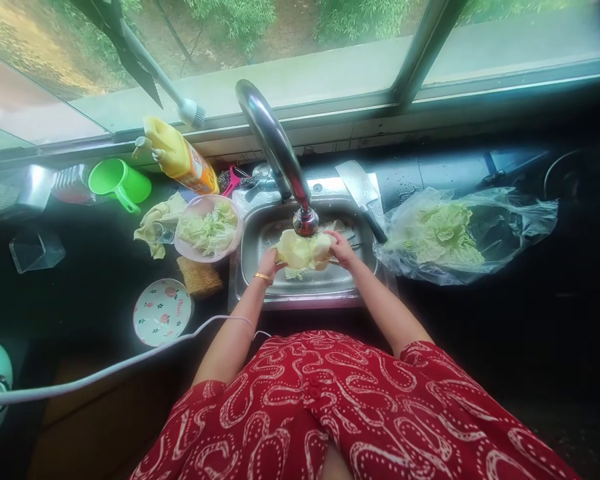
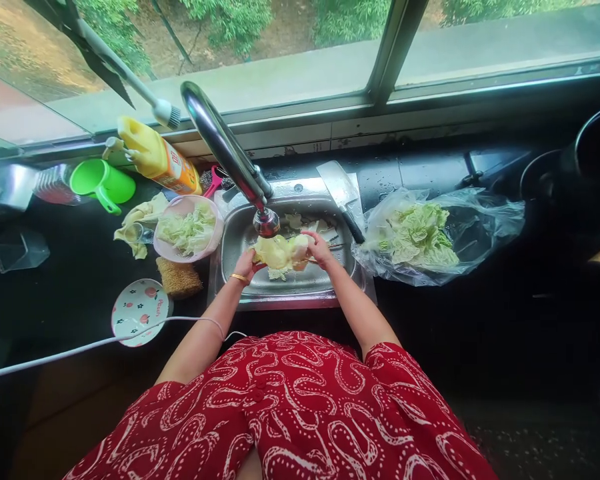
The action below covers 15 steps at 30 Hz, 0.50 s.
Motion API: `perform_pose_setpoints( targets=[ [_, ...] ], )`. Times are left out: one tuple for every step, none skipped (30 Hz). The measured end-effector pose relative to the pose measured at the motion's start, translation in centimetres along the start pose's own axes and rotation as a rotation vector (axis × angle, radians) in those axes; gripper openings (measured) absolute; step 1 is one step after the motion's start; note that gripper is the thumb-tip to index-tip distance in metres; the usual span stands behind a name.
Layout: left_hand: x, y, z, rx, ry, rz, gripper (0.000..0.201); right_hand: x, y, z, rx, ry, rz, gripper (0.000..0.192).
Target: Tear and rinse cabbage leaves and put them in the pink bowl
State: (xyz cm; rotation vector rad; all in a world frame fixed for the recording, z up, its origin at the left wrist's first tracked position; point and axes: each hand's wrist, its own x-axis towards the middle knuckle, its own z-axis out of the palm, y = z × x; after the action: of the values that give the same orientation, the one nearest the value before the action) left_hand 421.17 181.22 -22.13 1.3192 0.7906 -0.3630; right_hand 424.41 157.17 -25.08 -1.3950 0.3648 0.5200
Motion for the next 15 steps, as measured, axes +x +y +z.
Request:
perform_pose_setpoints(
  targets=[
    [0.2,0.3,-0.5,0.013,0.042,0.031,0.03,0.0,0.2,0.0,-0.112,0.011,-0.009,0.042],
    [0.3,0.7,-1.1,0.027,0.084,0.055,0.03,0.0,0.5,0.1,-0.227,0.011,-0.004,0.037],
    [0.4,1.1,-1.5,0.04,0.119,0.068,0.03,0.0,0.7,0.3,-0.329,-0.009,0.019,0.035],
    [0.4,1.6,-1.8,0.05,0.138,0.067,0.03,0.0,0.8,0.5,-0.401,-0.039,0.055,0.034],
    [0.3,2.0,-1.9,0.055,0.132,0.054,0.03,0.0,0.8,0.7,-0.429,-0.079,0.093,0.037],
    [0.0,2.4,-1.7,0.062,0.088,0.033,0.03,0.0,0.6,1.0,-0.414,-0.126,0.121,0.042],
    [-0.3,2.7,-1.3,0.072,0.015,0.011,0.031,0.1,0.2,1.4,-0.366,-0.172,0.13,0.047],
    [-0.6,2.9,-0.7,0.086,-0.075,-0.009,0.032,0.2,-0.3,1.8,-0.304,-0.215,0.115,0.051],
    [-0.9,3.1,0.1,0.102,-0.169,-0.027,0.033,0.3,-0.9,2.2,-0.246,-0.254,0.078,0.053],
    [-1.2,3.1,1.0,0.114,-0.252,-0.043,0.034,0.4,-1.6,2.6,-0.208,-0.285,0.03,0.051],
    [-1.4,3.1,1.9,0.124,-0.311,-0.061,0.034,0.5,-2.3,2.9,-0.198,-0.3,-0.018,0.047],
    [-1.5,3.0,2.9,0.136,-0.344,-0.083,0.033,0.6,-3.0,3.2,-0.218,-0.283,-0.061,0.041],
    [-1.5,2.9,3.8,0.151,-0.359,-0.105,0.033,0.6,-3.5,3.3,-0.271,-0.245,-0.096,0.035],
    [-1.3,2.8,4.6,0.174,-0.369,-0.117,0.032,0.6,-3.9,3.4,-0.35,-0.194,-0.125,0.029],
    [-1.1,2.8,5.3,0.206,-0.369,-0.105,0.031,0.4,-4.1,3.4,-0.449,-0.143,-0.155,0.025]
  ],
)
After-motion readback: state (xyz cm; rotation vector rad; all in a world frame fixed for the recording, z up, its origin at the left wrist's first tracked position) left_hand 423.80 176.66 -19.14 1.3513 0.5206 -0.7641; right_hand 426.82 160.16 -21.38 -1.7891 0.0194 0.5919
